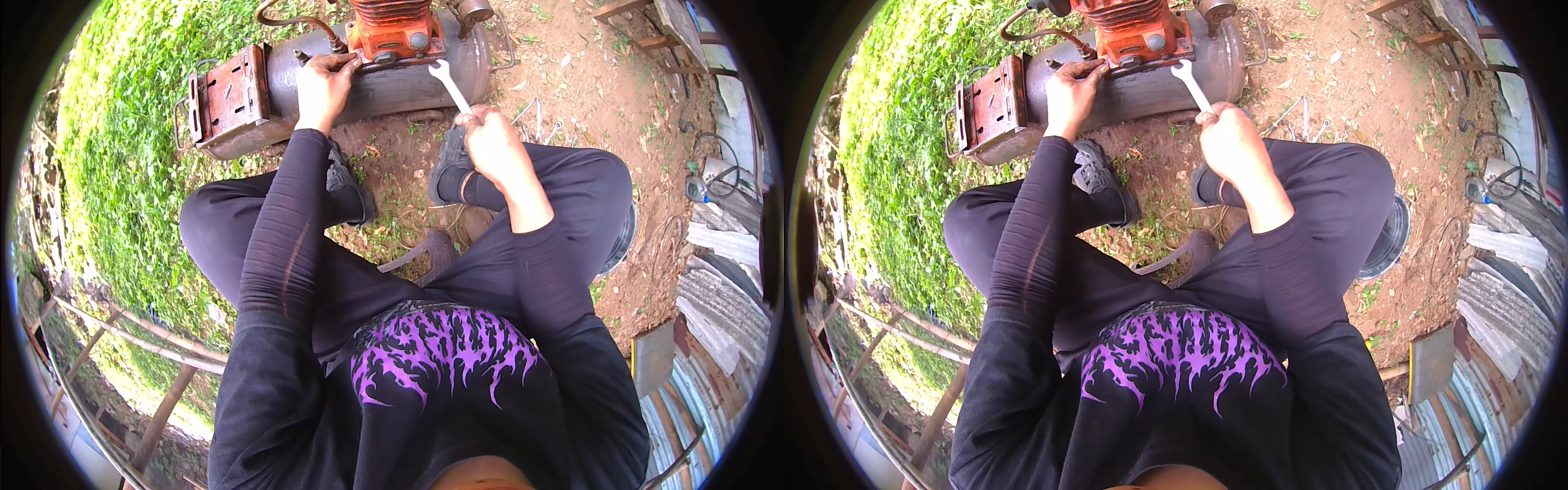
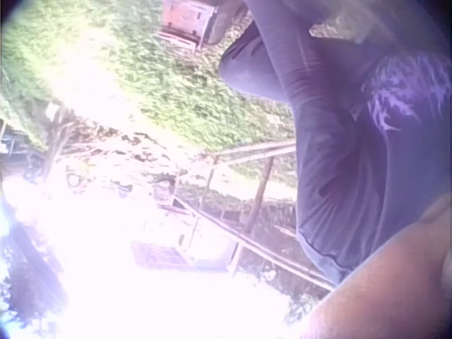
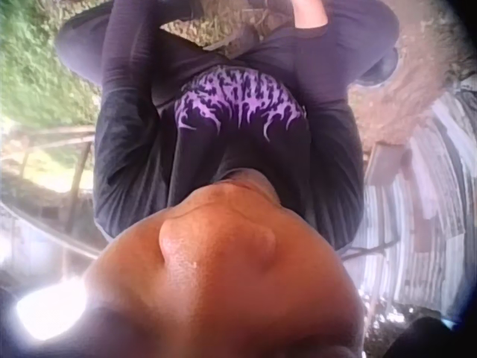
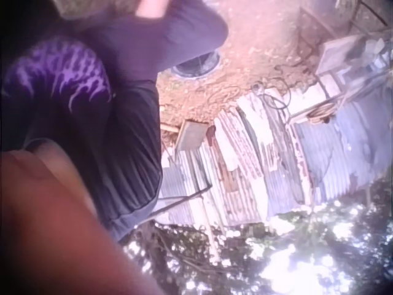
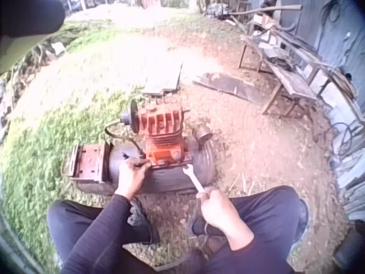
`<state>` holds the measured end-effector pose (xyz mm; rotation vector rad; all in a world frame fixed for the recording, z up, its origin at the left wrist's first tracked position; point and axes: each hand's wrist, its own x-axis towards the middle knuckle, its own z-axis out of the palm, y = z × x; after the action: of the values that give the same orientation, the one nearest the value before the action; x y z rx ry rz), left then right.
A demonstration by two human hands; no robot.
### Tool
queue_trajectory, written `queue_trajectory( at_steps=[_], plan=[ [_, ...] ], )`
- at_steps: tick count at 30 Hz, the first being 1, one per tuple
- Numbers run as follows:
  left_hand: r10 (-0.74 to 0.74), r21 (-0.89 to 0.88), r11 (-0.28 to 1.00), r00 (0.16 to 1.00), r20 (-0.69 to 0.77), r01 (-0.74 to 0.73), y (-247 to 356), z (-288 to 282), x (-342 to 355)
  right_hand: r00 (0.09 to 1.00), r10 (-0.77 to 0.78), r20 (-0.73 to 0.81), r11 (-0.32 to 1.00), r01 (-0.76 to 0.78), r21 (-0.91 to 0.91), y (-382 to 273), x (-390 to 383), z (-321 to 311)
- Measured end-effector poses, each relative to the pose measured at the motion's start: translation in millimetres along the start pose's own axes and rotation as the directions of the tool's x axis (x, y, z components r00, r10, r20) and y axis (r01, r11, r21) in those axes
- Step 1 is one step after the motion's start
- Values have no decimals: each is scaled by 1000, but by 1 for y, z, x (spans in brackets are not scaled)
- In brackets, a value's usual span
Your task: The person removes a nut from a motor using a wrench, picks up small parts from the ground and their lap, and handles the red motor head.
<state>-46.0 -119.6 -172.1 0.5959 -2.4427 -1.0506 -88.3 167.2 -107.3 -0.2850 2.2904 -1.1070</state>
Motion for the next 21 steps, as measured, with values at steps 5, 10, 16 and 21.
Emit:
queue_trajectory(
  at_steps=[5,10,16,21],
  plan=[
    [-36,71,997,999,-11,36,10,2,1,989,91,-113,992,-81,93,-5,7,-42],
    [56,140,989,997,-60,-47,11,6,-1,983,142,-113,911,-86,404,-11,6,-61],
    [-61,88,994,998,12,59,12,0,1,982,152,-114,887,-84,455,-12,7,-66],
    [-82,0,997,995,49,83,6,0,-1,981,139,-136,857,-50,512,-13,8,-75]
  ],
)
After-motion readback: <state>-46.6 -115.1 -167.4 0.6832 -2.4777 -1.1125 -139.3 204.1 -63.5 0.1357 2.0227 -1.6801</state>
